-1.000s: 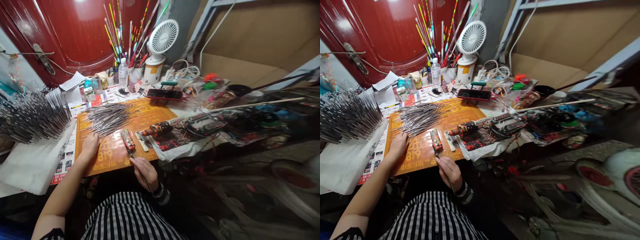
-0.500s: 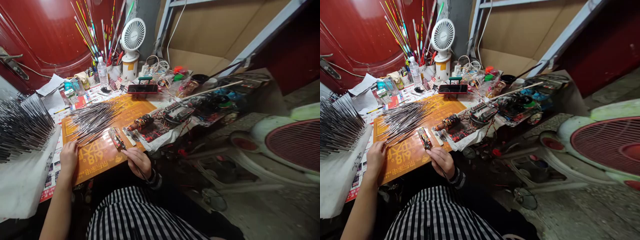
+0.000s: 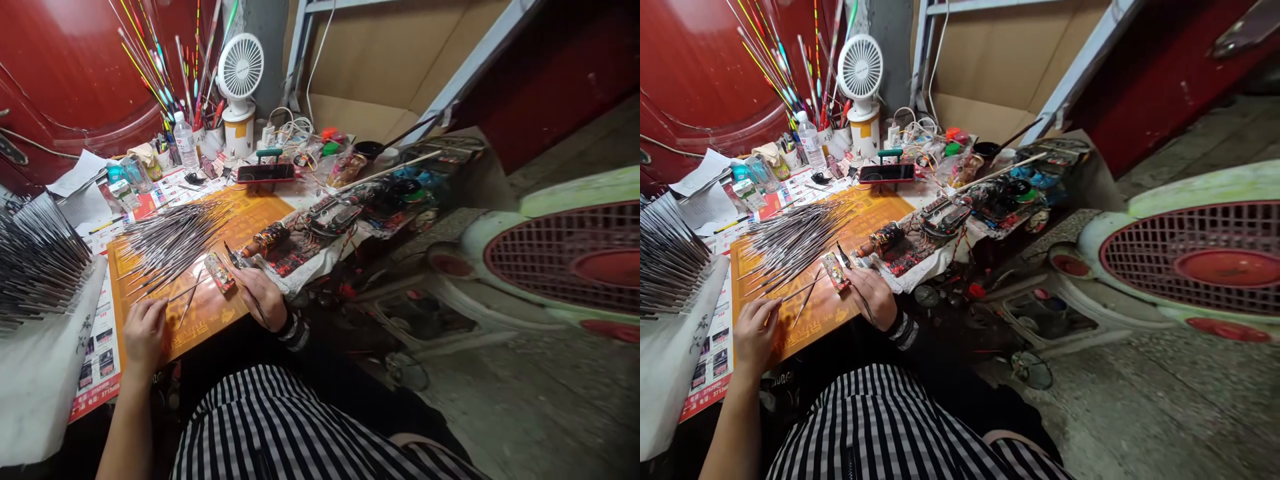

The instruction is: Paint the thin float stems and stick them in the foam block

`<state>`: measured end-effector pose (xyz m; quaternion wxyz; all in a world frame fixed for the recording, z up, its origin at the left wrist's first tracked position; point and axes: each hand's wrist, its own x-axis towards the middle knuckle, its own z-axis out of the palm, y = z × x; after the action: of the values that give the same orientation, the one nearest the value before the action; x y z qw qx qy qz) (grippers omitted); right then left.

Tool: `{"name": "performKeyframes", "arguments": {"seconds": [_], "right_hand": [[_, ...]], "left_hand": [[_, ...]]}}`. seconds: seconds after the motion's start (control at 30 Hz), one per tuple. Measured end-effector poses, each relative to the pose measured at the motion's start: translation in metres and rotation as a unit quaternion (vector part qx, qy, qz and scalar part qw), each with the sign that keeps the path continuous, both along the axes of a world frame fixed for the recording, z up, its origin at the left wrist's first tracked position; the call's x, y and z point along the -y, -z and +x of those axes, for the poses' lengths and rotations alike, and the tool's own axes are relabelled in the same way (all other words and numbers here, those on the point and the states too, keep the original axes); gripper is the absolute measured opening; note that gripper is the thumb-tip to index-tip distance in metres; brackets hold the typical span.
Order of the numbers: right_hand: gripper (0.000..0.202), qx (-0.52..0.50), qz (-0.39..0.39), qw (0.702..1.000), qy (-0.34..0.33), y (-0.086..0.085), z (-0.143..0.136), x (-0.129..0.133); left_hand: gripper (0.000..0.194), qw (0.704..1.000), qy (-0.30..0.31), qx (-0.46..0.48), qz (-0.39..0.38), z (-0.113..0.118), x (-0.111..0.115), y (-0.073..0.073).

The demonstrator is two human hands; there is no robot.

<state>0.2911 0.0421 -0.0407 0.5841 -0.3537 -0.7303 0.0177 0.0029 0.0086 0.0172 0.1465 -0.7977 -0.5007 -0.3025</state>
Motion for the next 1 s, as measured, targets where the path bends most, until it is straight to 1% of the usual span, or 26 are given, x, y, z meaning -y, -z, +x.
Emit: {"name": "performKeyframes", "arguments": {"seconds": [0.17, 0.37, 0.47, 0.57, 0.7, 0.8, 0.9, 1.0], "right_hand": [[0.052, 0.034, -0.048, 0.998, 0.001, 0.002, -0.004, -0.005], [0.055, 0.051, -0.042, 0.998, 0.023, 0.005, -0.004, -0.007], [0.054, 0.053, -0.038, 0.997, 0.038, 0.006, -0.005, -0.009], [0.056, 0.042, -0.027, 0.998, 0.038, 0.006, -0.005, -0.007], [0.056, -0.001, 0.006, 1.000, 0.017, 0.008, -0.003, 0.009], [0.056, -0.008, 0.029, 0.999, -0.031, 0.017, -0.007, 0.028], [0.056, -0.004, 0.024, 0.998, -0.060, 0.028, -0.015, 0.041], [0.058, -0.005, 0.021, 0.998, -0.061, 0.035, -0.021, 0.045]], "left_hand": [[0.022, 0.999, 0.004, -0.033, 0.027, -0.004, -0.003, 0.003], [0.022, 0.999, 0.022, -0.013, 0.047, -0.008, -0.004, 0.008], [0.020, 0.999, 0.023, -0.001, 0.040, -0.009, -0.004, 0.010], [0.019, 0.999, 0.023, 0.003, 0.028, -0.008, -0.004, 0.012], [0.015, 1.000, 0.015, 0.008, 0.018, -0.004, -0.003, 0.014], [0.014, 1.000, 0.012, 0.015, 0.015, -0.001, -0.001, 0.016], [0.013, 1.000, 0.011, 0.020, 0.012, 0.000, 0.000, 0.016], [0.013, 1.000, 0.012, 0.023, 0.011, 0.000, 0.001, 0.015]]}}
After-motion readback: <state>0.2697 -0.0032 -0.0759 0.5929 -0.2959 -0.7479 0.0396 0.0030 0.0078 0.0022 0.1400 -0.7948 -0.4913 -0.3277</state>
